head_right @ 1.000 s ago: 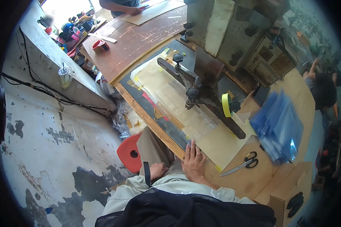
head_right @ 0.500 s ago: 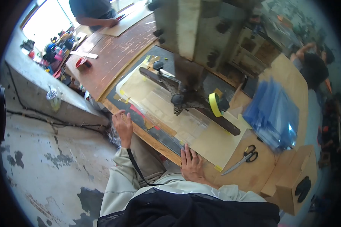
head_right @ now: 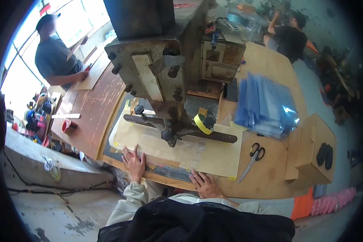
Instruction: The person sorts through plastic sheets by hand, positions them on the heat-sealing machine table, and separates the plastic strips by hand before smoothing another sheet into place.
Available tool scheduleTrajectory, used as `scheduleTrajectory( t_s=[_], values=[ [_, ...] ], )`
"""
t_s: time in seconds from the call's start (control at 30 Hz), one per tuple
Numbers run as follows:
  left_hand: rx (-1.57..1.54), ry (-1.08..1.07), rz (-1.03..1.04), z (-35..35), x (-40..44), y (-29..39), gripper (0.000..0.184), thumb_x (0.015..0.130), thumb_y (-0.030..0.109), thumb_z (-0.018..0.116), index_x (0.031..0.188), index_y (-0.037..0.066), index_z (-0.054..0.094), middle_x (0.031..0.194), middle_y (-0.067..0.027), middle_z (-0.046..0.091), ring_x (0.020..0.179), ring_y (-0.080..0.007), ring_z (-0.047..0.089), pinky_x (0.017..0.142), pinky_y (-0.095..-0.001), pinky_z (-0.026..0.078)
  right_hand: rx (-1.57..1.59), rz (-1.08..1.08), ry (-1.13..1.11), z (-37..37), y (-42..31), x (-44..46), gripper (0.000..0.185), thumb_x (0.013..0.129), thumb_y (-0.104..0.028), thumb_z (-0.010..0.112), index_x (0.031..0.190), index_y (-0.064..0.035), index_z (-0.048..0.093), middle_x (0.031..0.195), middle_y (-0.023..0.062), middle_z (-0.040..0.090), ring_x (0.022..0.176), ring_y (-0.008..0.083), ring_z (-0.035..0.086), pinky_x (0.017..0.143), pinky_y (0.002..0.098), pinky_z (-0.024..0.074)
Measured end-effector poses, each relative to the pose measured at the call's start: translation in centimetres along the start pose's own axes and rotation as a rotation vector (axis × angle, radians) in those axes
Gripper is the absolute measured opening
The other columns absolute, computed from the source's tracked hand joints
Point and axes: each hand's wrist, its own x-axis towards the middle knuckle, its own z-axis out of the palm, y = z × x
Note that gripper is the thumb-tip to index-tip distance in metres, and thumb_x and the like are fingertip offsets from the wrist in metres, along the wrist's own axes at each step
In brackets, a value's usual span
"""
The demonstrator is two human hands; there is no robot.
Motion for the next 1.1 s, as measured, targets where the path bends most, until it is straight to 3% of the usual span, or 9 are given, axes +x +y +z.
scheduleTrajectory(
  t_s=[0.17, 0.33, 0.43, 0.5, 0.6, 0.7, 0.8, 0.97, 1.1],
  values=[
    [-0.039, -0.131, 0.233, -2.4, -0.6, -2.6, 0.061, 0.087, 0.047, 0.049, 0.141, 0.022, 0.035, 0.149, -0.0247, 0.012, 0.139, -0.0366, 0.012, 0.110, -0.0504, 0.013, -0.113, 0.073, 0.138, 1.0, -1.6, 0.1, 0.045, 0.081, -0.021, 0.050, 0.124, -0.0056, 0.051, 0.141, 0.0128, 0.039, 0.118, 0.0278, 0.044, 0.098, 0.0413, 0.0377],
    [-0.053, -0.254, 0.673, -5.6, 0.2, -8.3, 0.083, 0.071, 0.062, 0.062, 0.141, 0.023, 0.036, 0.148, -0.0239, 0.019, 0.136, -0.0371, 0.022, 0.107, -0.0502, 0.020, 0.049, 0.246, 0.158, 3.0, -3.7, -0.3, 0.055, 0.069, -0.002, 0.057, 0.124, -0.0053, 0.051, 0.142, 0.0107, 0.038, 0.120, 0.0322, 0.043, 0.103, 0.0452, 0.0352],
    [0.015, -0.372, 0.836, -8.0, 1.6, -10.6, 0.082, 0.066, 0.049, 0.071, 0.138, 0.023, 0.040, 0.149, -0.0184, 0.022, 0.137, -0.0306, 0.024, 0.107, -0.0520, 0.019, 0.085, 0.349, 0.128, 1.8, -5.4, 0.1, 0.057, 0.068, 0.002, 0.056, 0.124, -0.0057, 0.052, 0.141, 0.0101, 0.040, 0.121, 0.0337, 0.043, 0.104, 0.0449, 0.0346],
    [0.112, -0.149, 0.943, -5.2, 2.0, -13.1, 0.057, 0.078, 0.020, 0.063, 0.133, 0.022, 0.047, 0.143, -0.0141, 0.036, 0.130, -0.0271, 0.039, 0.105, -0.0455, 0.028, 0.047, 0.398, 0.219, 3.6, -5.8, -0.2, 0.057, 0.067, 0.005, 0.055, 0.123, -0.0067, 0.053, 0.139, 0.0087, 0.044, 0.120, 0.0348, 0.044, 0.104, 0.0457, 0.0355],
    [-0.152, 0.095, 0.942, -2.8, 1.8, -14.3, 0.046, 0.077, 0.006, 0.060, 0.122, 0.015, 0.058, 0.129, -0.0155, 0.052, 0.117, -0.0289, 0.052, 0.099, -0.0399, 0.040, 0.018, 0.476, 0.335, 4.8, -7.3, -0.2, 0.057, 0.067, 0.012, 0.051, 0.121, -0.0056, 0.054, 0.136, 0.0065, 0.048, 0.118, 0.0342, 0.047, 0.102, 0.0437, 0.0388],
    [-0.244, 0.187, 0.996, -2.5, 2.1, -14.7, 0.043, 0.076, 0.007, 0.059, 0.119, 0.014, 0.061, 0.123, -0.0143, 0.057, 0.114, -0.0286, 0.055, 0.097, -0.0422, 0.043, -0.005, 0.528, 0.394, 4.7, -7.3, 0.9, 0.063, 0.064, 0.019, 0.048, 0.122, -0.0050, 0.051, 0.135, 0.0059, 0.048, 0.119, 0.0341, 0.046, 0.101, 0.0419, 0.0411],
    [-0.252, 0.119, 1.040, -3.1, 1.4, -16.0, 0.050, 0.078, 0.010, 0.055, 0.127, 0.017, 0.053, 0.132, -0.0085, 0.051, 0.117, -0.0232, 0.054, 0.099, -0.0371, 0.043, -0.003, 0.539, 0.417, 5.4, -8.3, 0.5, 0.072, 0.061, 0.023, 0.047, 0.126, -0.0069, 0.047, 0.136, 0.0059, 0.047, 0.119, 0.0342, 0.046, 0.101, 0.0419, 0.0420],
    [-0.358, 0.150, 0.981, -3.5, 0.3, -16.2, 0.043, 0.079, 0.006, 0.054, 0.121, 0.011, 0.059, 0.126, -0.0100, 0.056, 0.114, -0.0245, 0.056, 0.097, -0.0373, 0.045, -0.075, 0.575, 0.436, 5.4, -9.5, 1.4, 0.085, 0.060, 0.025, 0.047, 0.135, -0.0126, 0.037, 0.139, 0.0059, 0.041, 0.123, 0.0338, 0.041, 0.102, 0.0416, 0.0413],
    [-0.420, 0.207, 0.867, -2.0, -0.8, -15.8, 0.042, 0.079, 0.003, 0.054, 0.120, 0.010, 0.059, 0.126, -0.0102, 0.056, 0.115, -0.0247, 0.055, 0.098, -0.0384, 0.044, -0.011, 0.628, 0.298, 3.4, -11.3, 2.0, 0.084, 0.067, 0.010, 0.066, 0.139, -0.0156, 0.033, 0.144, 0.0161, 0.027, 0.128, 0.0368, 0.033, 0.105, 0.0456, 0.0351]
  ],
)
